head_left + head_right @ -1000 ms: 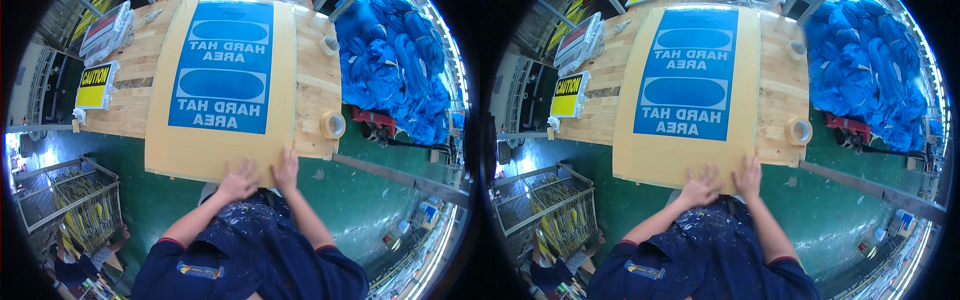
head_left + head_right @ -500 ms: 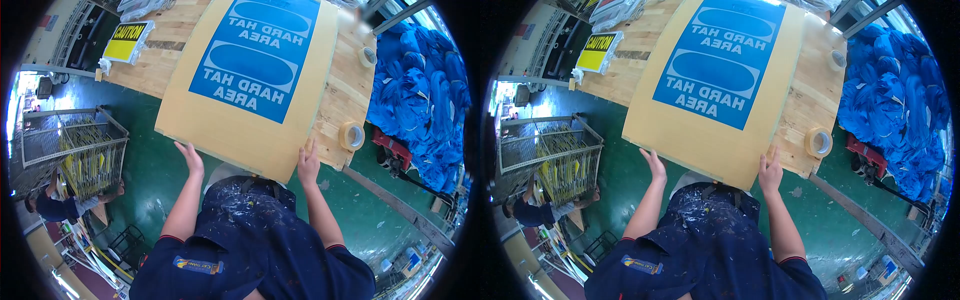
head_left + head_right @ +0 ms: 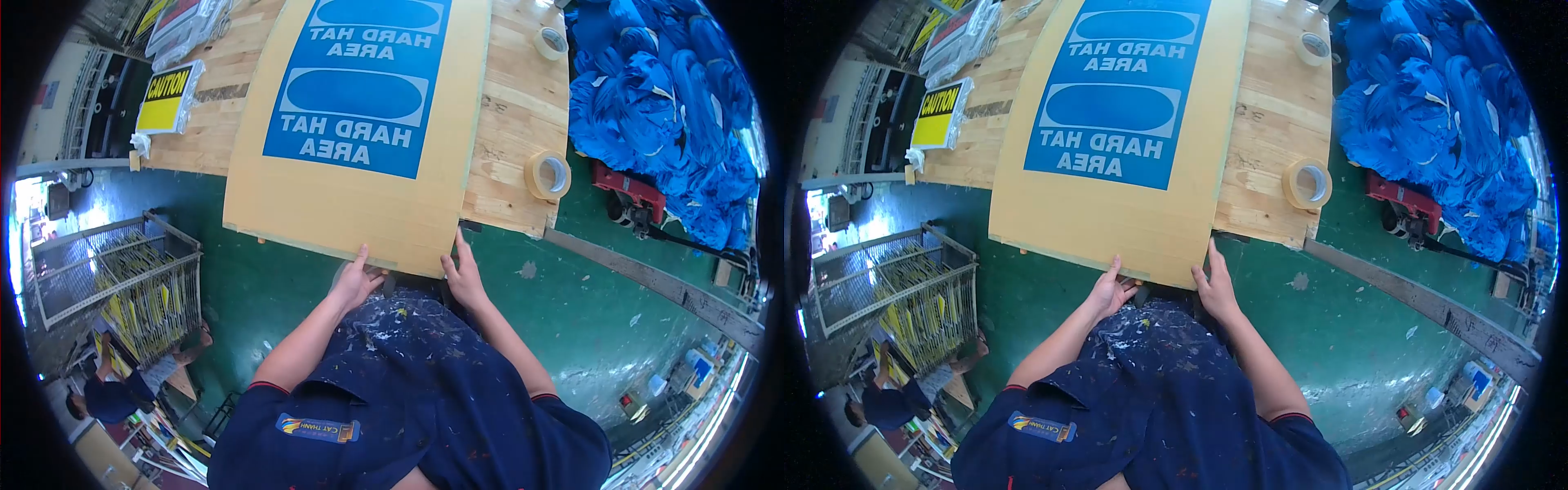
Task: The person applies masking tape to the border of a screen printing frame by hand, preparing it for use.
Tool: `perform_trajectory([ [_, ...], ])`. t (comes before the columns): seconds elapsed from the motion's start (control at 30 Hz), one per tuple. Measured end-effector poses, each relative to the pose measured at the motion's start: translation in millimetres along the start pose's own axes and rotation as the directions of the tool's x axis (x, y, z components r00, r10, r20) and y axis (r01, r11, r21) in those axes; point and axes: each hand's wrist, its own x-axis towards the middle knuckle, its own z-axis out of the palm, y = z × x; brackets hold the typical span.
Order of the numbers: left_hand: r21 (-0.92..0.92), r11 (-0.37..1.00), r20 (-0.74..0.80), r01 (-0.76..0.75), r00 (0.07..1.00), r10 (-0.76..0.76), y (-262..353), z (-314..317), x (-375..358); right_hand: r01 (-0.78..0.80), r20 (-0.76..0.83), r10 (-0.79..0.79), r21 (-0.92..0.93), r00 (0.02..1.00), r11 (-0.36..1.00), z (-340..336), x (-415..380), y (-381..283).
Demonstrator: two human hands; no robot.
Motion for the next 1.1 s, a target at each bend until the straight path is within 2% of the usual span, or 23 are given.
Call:
perform_trajectory([
  [0.03, 0.020, 1.000, 0.010, -0.010, 1.000, 0.010, -1, 0, -6, 0.040, -0.079, -0.041, -0.015, 0.996, 0.999, 1, 12, -7],
  [0.13, 0.082, 0.993, -0.018, -0.079, 0.997, 0.081, 11, 11, -51, -0.006, -0.174, 0.055, 0.272, 0.983, 0.962, -5, 63, -50],
  [0.17, 0.099, 0.989, -0.041, -0.112, 0.992, 0.117, 20, 13, -70, 0.073, -0.181, -0.021, 0.286, 0.983, 0.955, -9, 84, -66],
  [0.2, 0.145, 0.979, -0.063, -0.142, 0.986, 0.153, 29, 12, -86, 0.152, -0.186, -0.099, 0.301, 0.978, 0.942, -13, 105, -81],
  [0.27, 0.228, 0.951, -0.109, -0.208, 0.965, 0.237, 44, 4, -109, 0.192, -0.182, -0.134, 0.354, 0.974, 0.915, -18, 146, -104],
  [0.37, 0.276, 0.915, -0.171, -0.295, 0.921, 0.349, 57, 2, -124, 0.095, -0.064, -0.076, 0.406, 0.995, 0.909, -42, 195, -139],
  [0.43, 0.297, 0.894, -0.195, -0.336, 0.895, 0.401, 63, 7, -132, 0.073, -0.234, -0.059, 0.055, 0.971, 0.996, -46, 238, -134],
  [0.47, 0.302, 0.884, -0.203, -0.356, 0.882, 0.425, 64, 6, -134, 0.036, -0.317, -0.075, -0.126, 0.945, 0.991, -48, 248, -139],
  [0.5, 0.303, 0.875, -0.213, -0.376, 0.869, 0.447, 65, 4, -135, 0.158, -0.320, -0.256, -0.302, 0.912, 0.940, -51, 255, -141],
  [0.53, 0.308, 0.868, -0.226, -0.390, 0.856, 0.465, 64, 0, -136, 0.213, -0.207, -0.369, -0.530, 0.906, 0.821, -46, 254, -145],
  [0.6, 0.314, 0.854, -0.255, -0.414, 0.830, 0.496, 66, -16, -143, 0.320, 0.088, -0.485, -0.850, 0.870, 0.419, -22, 235, -153],
  [0.63, 0.316, 0.848, -0.277, -0.425, 0.813, 0.511, 71, -29, -149, 0.552, 0.353, -0.511, -0.772, 0.784, 0.315, -9, 202, -161],
  [0.67, 0.318, 0.842, -0.303, -0.435, 0.795, 0.525, 74, -44, -157, 0.751, 0.590, -0.502, -0.626, 0.632, 0.209, 2, 155, -168],
  [0.7, 0.321, 0.837, -0.330, -0.444, 0.776, 0.538, 75, -58, -166, 0.864, 0.709, -0.497, -0.450, 0.500, 0.228, 5, 112, -177],
  [0.73, 0.326, 0.831, -0.357, -0.452, 0.755, 0.550, 75, -69, -172, 0.935, 0.797, -0.494, -0.253, 0.347, 0.248, 6, 90, -184],
  [0.83, 0.341, 0.828, -0.524, -0.445, 0.641, 0.561, 71, -88, -195, 0.947, 0.733, -0.618, -0.114, 0.283, 0.299, 1, 124, -166],
  [0.93, 0.332, 0.858, -0.558, -0.392, 0.652, 0.513, 56, -121, -213, 0.873, 0.685, -0.544, -0.413, 0.485, 0.259, -21, 211, -159],
  [0.97, 0.328, 0.865, -0.599, -0.380, 0.625, 0.501, 53, -120, -213, 0.848, 0.663, -0.537, -0.470, 0.522, 0.244, -29, 238, -156],
  [1.03, 0.315, 0.879, -0.677, -0.359, 0.564, 0.473, 51, -112, -208, 0.785, 0.641, -0.453, -0.529, 0.619, 0.322, -44, 275, -165],
  [1.1, 0.308, 0.884, -0.694, -0.353, 0.552, 0.462, 44, -127, -204, 0.654, 0.517, -0.407, -0.658, 0.753, 0.373, -55, 315, -158],
])
